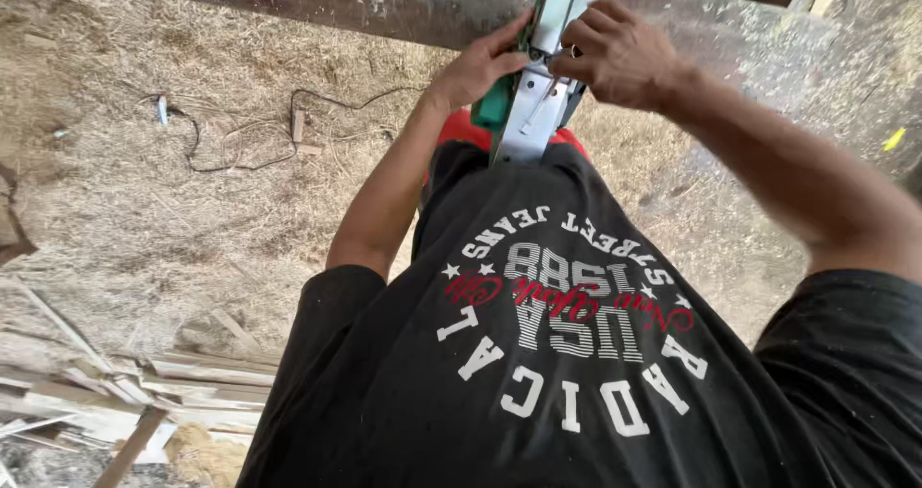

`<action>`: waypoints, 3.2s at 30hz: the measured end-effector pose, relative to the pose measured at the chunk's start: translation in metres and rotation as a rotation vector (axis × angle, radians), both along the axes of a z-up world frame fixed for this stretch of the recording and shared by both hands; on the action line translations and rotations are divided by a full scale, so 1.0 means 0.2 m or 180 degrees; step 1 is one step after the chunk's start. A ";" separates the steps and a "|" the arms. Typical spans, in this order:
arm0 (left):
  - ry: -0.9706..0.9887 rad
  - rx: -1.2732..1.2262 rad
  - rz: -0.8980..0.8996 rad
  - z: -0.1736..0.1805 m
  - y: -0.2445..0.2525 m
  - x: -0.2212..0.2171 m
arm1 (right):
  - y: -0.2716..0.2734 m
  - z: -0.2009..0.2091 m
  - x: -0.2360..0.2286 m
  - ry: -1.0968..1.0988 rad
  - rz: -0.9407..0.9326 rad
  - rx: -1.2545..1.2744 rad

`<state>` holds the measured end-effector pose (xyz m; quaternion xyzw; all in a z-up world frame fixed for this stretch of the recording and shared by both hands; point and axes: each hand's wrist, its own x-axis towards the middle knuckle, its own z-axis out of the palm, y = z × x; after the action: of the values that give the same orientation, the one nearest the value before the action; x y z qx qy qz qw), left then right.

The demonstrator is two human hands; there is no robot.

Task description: The person adjusts a green and silver handheld tool on a wooden beam using a T-handle wrench. They repeatedly tighten and loosen screws on the tool's base plate while repositioning it along the beam.

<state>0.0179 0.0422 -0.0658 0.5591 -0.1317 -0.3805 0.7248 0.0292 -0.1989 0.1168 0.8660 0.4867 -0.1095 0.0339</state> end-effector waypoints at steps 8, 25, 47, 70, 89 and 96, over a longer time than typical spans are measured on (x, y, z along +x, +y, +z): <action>-0.0330 0.0468 -0.0179 0.01 -0.01 -0.05 | -0.02 -0.12 -0.13 0.1040 -0.1911 0.1647; -0.0184 0.0326 -0.0132 0.02 -0.03 -0.03 | 0.12 -0.27 -0.04 0.1938 -0.3415 0.1120; -0.0569 0.0450 -0.0189 0.05 -0.03 -0.03 | 0.11 -0.32 -0.15 0.1789 -0.2953 0.1782; -0.0536 0.0319 0.0146 -0.12 -0.06 -0.03 | 0.17 -0.32 0.10 0.0513 -0.0158 0.0698; -0.0550 0.0280 0.0063 -0.09 -0.07 -0.04 | -0.03 -0.14 0.00 0.2095 -0.2210 0.1555; -0.0387 0.0218 -0.0106 0.07 -0.04 -0.05 | 0.01 -0.22 -0.08 0.3128 -0.3106 0.2021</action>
<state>0.0089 0.0333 -0.0509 0.6034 -0.1716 -0.3621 0.6895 0.0125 -0.1973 0.0722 0.8028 0.0159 -0.3398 -0.4896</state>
